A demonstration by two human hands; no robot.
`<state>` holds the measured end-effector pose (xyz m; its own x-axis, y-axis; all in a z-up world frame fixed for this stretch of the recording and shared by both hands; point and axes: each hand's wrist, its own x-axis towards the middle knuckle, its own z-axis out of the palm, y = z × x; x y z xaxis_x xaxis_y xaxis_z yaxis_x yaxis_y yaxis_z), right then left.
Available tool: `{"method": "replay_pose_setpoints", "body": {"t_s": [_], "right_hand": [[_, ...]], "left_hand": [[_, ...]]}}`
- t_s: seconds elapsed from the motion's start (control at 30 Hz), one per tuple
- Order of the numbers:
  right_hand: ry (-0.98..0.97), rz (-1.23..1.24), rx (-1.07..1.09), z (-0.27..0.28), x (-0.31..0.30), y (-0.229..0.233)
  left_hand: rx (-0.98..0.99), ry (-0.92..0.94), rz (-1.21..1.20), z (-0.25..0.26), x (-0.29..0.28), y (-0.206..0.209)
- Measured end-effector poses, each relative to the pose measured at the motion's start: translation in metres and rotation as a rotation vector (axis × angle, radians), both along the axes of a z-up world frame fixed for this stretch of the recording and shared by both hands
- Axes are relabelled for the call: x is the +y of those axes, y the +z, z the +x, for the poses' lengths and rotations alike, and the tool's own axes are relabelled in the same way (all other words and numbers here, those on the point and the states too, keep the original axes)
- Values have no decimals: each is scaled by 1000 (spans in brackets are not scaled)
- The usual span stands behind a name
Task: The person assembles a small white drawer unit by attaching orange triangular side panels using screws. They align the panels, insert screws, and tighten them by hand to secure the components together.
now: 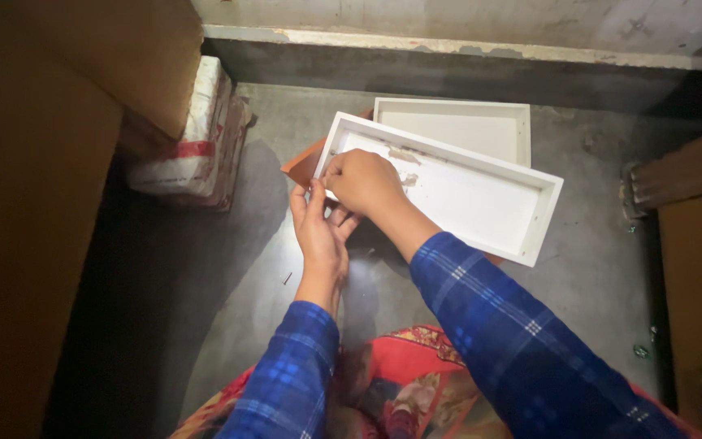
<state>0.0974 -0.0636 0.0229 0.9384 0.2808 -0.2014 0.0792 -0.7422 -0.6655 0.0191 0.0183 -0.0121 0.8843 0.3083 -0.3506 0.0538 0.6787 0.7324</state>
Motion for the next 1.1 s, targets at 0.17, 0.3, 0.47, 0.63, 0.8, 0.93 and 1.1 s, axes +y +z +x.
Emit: {"method": "replay_pose_setpoints", "body": {"t_s": [0.17,0.3,0.47,0.63,0.8,0.93,1.1], "right_hand": [[-26,-39,43,4,10,0],[-16,-77,19,3,15,-3],[48,-92,-36,0,14,-9],[9,-67,-68,-5,7,-17],[-40,-57,-25,-9,7,-13],[-59,-62,53,-8,7,-10],[-18,-32,39,-6,5,-7]], "left_hand": [[21,14,39,0,7,-3],[41,-1,77,-1,14,-5],[127,-49,124,-6,22,2],[146,-114,109,-11,24,7],[121,-105,57,-11,20,11],[114,-80,52,-12,16,9],[63,-27,12,-13,11,5]]}}
